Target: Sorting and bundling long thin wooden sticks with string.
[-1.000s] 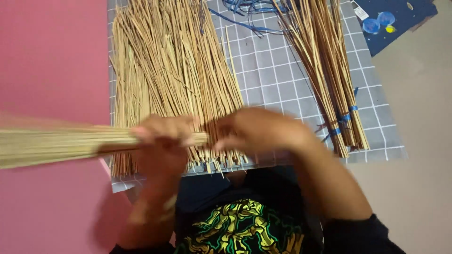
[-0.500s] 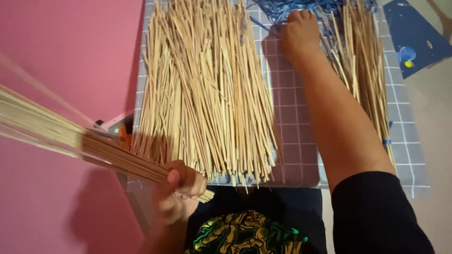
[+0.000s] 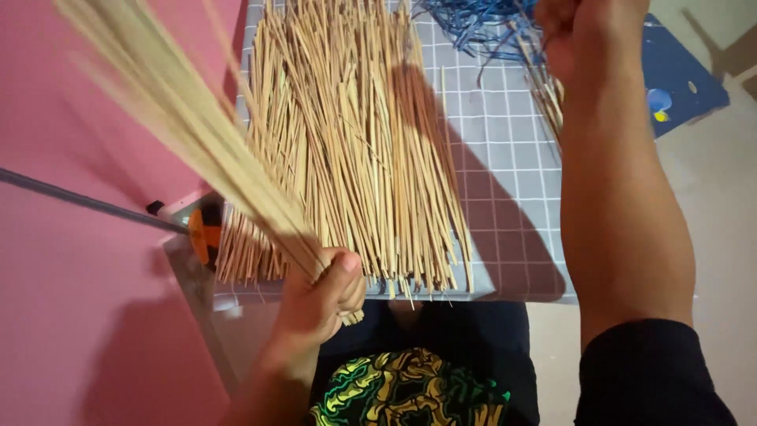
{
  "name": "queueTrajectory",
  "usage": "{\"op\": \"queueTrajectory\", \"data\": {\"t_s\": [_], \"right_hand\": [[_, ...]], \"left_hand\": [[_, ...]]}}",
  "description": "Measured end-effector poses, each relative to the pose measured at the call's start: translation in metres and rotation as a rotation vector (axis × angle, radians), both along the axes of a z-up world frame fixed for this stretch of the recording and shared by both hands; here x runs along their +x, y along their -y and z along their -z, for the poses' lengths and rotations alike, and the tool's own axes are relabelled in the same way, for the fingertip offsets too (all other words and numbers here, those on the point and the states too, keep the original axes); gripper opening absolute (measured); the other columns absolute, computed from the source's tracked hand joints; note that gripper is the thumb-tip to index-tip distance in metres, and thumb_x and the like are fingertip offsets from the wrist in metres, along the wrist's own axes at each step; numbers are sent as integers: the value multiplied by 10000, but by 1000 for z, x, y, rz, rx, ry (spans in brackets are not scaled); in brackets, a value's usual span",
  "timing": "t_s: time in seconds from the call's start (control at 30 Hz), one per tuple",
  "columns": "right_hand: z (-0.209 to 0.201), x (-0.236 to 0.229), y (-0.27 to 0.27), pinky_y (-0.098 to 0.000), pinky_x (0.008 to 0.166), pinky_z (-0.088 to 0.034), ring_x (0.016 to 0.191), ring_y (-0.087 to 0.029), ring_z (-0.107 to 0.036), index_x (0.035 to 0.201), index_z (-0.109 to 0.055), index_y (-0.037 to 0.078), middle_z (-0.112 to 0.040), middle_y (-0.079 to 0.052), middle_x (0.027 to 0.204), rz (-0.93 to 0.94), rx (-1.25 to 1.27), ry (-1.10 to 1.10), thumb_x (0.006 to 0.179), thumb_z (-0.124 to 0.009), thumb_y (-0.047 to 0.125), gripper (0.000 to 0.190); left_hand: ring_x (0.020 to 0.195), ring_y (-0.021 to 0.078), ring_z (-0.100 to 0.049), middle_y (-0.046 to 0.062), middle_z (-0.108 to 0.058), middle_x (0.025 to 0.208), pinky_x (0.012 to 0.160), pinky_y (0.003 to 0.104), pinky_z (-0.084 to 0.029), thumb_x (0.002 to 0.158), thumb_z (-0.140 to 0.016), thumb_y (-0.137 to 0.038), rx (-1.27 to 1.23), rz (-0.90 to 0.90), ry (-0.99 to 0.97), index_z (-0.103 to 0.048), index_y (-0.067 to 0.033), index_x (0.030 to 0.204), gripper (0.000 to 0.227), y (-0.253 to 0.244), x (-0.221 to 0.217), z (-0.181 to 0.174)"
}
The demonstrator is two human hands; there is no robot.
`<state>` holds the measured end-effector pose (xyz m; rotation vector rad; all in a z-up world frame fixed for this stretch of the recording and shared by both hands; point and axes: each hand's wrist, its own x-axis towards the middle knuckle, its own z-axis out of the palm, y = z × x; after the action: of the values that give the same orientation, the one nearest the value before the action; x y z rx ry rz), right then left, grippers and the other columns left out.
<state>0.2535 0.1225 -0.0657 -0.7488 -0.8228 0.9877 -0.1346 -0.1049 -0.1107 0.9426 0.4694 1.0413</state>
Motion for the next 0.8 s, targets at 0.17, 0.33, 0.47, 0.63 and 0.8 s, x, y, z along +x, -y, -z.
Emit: {"op": "queueTrajectory", "data": {"t_s": [0.17, 0.33, 0.47, 0.63, 0.8], "right_hand": [[-42, -56, 101, -252, 479, -286, 526, -101, -426, 829, -642, 144, -548, -14, 683, -170, -139, 312, 960, -664, 206, 147], [6, -99, 167, -252, 412, -373, 448, -124, -476, 985, -606, 85, -478, -43, 563, -282, -114, 459, 1034, -615, 96, 51], [22, -131, 225, -253, 395, -430, 461, -106, -493, 915, -648, 59, -533, -38, 581, -377, -177, 450, 1029, -650, 126, 132], [20, -136, 263, -240, 445, -427, 518, -106, -450, 955, -725, 11, -522, -52, 589, -399, -89, 483, 1019, -606, 32, 137], [62, -119, 264, -259, 511, -520, 686, -113, -550, 1262, -670, -48, -635, -98, 846, -537, -65, 278, 865, -714, 53, 412]], "left_hand": [[361, 91, -326, -49, -395, 488, 340, 255, -327, 1010, -577, -236, 104, -46, -328, -495, -135, 692, 344, 2, 18, -24], [388, 62, -327, -10, -411, 412, 393, 236, -315, 995, -669, -365, 244, -105, -514, -430, -162, 585, 516, -2, 49, -55], [415, 86, -327, -10, -385, 442, 433, 231, -338, 920, -765, -288, 379, 75, -714, -397, -130, 577, 527, 4, 64, -56], [608, 298, -633, 124, -576, 566, 601, 396, -496, 733, -819, -334, 310, 121, -1070, -530, -77, 654, 395, 12, 73, -51], [1064, 453, -695, 281, -689, 983, 908, 523, -550, 699, -845, -517, 320, 174, -1085, -488, 13, 1186, 804, 21, 80, -69]]}}
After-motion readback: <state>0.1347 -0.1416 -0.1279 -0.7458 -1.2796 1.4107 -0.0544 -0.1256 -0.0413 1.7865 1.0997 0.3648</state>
